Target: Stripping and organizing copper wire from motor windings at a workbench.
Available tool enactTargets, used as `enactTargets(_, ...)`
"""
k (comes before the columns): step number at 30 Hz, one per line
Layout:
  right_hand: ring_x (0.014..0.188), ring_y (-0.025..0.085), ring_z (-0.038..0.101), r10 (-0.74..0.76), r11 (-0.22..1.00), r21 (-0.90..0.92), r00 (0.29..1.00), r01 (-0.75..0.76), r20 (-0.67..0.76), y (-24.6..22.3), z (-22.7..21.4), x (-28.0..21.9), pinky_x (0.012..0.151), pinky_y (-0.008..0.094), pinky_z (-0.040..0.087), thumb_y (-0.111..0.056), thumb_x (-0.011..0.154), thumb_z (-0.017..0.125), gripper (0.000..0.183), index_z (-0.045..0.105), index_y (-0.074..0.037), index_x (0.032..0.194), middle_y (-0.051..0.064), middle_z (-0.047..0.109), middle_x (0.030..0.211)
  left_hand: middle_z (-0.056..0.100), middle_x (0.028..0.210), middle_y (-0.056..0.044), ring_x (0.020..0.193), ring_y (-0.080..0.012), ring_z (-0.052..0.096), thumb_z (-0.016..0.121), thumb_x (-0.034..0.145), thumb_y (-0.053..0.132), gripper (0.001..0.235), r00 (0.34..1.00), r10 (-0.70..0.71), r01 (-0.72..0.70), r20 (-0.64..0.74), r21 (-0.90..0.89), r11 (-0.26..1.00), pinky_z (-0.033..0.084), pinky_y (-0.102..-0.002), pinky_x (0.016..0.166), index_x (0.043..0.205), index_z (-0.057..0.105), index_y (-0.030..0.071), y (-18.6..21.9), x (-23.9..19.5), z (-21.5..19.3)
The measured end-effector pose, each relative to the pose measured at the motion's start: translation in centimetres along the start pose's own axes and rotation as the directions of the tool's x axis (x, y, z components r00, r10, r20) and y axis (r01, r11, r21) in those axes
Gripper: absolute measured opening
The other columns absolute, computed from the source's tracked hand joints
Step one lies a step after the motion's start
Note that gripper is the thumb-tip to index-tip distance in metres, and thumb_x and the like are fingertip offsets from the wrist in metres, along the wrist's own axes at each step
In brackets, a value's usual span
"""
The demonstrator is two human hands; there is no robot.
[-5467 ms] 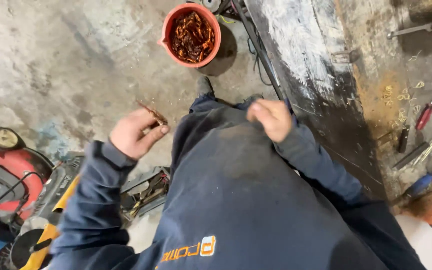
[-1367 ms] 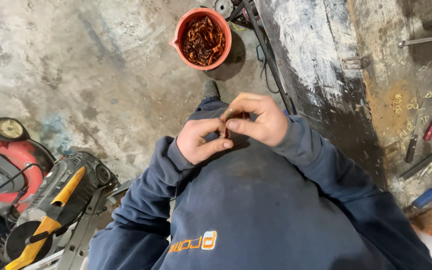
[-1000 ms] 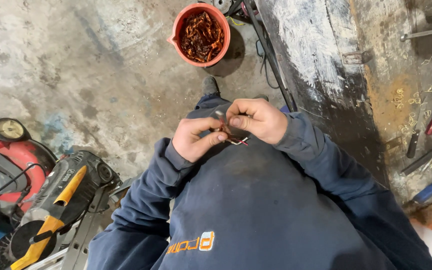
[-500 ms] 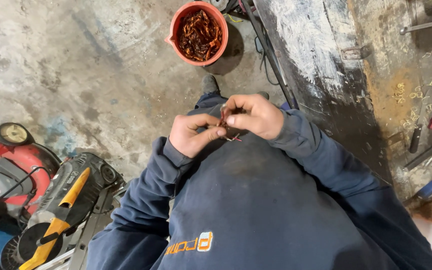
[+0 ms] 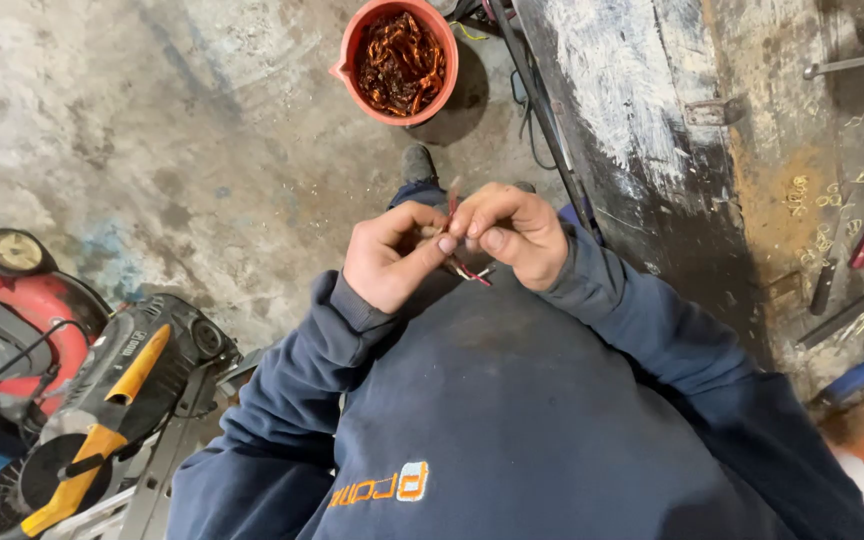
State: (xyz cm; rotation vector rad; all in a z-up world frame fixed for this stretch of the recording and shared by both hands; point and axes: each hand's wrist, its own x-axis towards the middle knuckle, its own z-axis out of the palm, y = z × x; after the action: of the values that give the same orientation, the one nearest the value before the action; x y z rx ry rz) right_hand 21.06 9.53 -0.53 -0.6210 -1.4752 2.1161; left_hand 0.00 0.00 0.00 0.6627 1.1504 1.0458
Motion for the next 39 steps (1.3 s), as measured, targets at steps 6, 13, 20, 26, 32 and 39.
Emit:
enactTargets(6, 0.088, 0.018, 0.064, 0.262, 0.865, 0.436, 0.965, -0.249, 0.03, 0.4, -0.2, -0.5, 0.075, 0.028, 0.051, -0.023, 0.109, 0.052, 0.016, 0.052, -0.007, 0.112, 0.017, 0.071, 0.11, 0.066, 0.103, -0.003, 0.092, -0.0059, 0.062, 0.069, 0.097, 0.008, 0.027, 0.981, -0.055, 0.1, 0.184, -0.241, 0.965, 0.051, -0.023, 0.083, 0.12, 0.057, 0.0, -1.0, 0.7, 0.2)
enactTargets(13, 0.093, 0.023, 0.07, 0.246, 0.887, 0.363, 0.958, -0.285, 0.15, -2.4, -0.2, 0.1, 0.08, 0.031, 0.054, -0.026, 0.113, 0.054, 0.018, 0.051, -0.009, 0.113, 0.009, 0.067, 0.098, 0.07, 0.105, -0.006, 0.091, -0.0127, 0.066, 0.054, 0.104, 0.029, 0.03, 0.963, -0.063, 0.214, 0.262, -0.605, 0.767, 0.053, -0.027, 0.086, 0.115, 0.059, 0.002, 1.6, 0.5, 1.0)
enactTargets(20, 0.083, 0.016, 0.061, 0.138, 0.99, -0.084, 0.94, -0.117, 0.313, -4.4, -0.8, 0.1, 0.078, 0.03, 0.051, -0.02, 0.109, 0.055, 0.016, 0.058, -0.004, 0.108, 0.006, 0.064, 0.096, 0.064, 0.078, -0.009, 0.07, -0.0227, 0.064, 0.065, 0.097, 0.027, 0.026, 0.942, 0.278, -0.324, 0.186, 0.297, 0.898, 0.05, -0.031, 0.062, 0.087, 0.059, 0.004, 4.1, 0.4, 2.0)
enactTargets(26, 0.081, 0.019, 0.055, 0.185, 0.983, -0.038, 0.943, -0.182, 0.276, -6.6, -0.6, -0.7, 0.078, 0.033, 0.047, -0.015, 0.104, 0.052, 0.013, 0.056, -0.003, 0.102, 0.008, 0.061, 0.092, 0.059, 0.072, -0.009, 0.06, -0.0222, 0.056, 0.053, 0.109, 0.015, 0.028, 0.98, 0.183, -0.187, 0.076, 0.047, 0.981, 0.046, -0.033, 0.06, 0.084, 0.059, 0.003, 1.6, -0.4, 3.6)
enactTargets(32, 0.072, 0.018, 0.051, 0.192, 0.981, -0.048, 0.97, -0.187, 0.152, -6.8, -0.3, -1.8, 0.072, 0.032, 0.043, -0.014, 0.099, 0.054, 0.012, 0.057, -0.003, 0.096, 0.007, 0.058, 0.08, 0.05, 0.067, -0.01, 0.057, -0.0209, 0.048, 0.057, 0.108, 0.015, 0.033, 0.975, 0.222, -0.213, -0.032, 0.173, 0.962, 0.041, -0.034, 0.057, 0.079, 0.054, 0.001, 1.1, -0.8, 3.9)
enactTargets(39, 0.072, 0.017, 0.046, 0.024, 0.947, 0.321, 1.0, -0.025, 0.006, -4.4, -0.3, -3.4, 0.075, 0.036, 0.039, -0.014, 0.1, 0.056, 0.01, 0.059, -0.005, 0.099, 0.01, 0.058, 0.079, 0.05, 0.063, -0.007, 0.054, -0.0186, 0.047, 0.056, 0.109, 0.016, 0.033, 0.988, 0.148, -0.141, -0.053, 0.11, 0.984, 0.041, -0.033, 0.055, 0.078, 0.056, 0.002, 1.7, -0.4, 4.1)
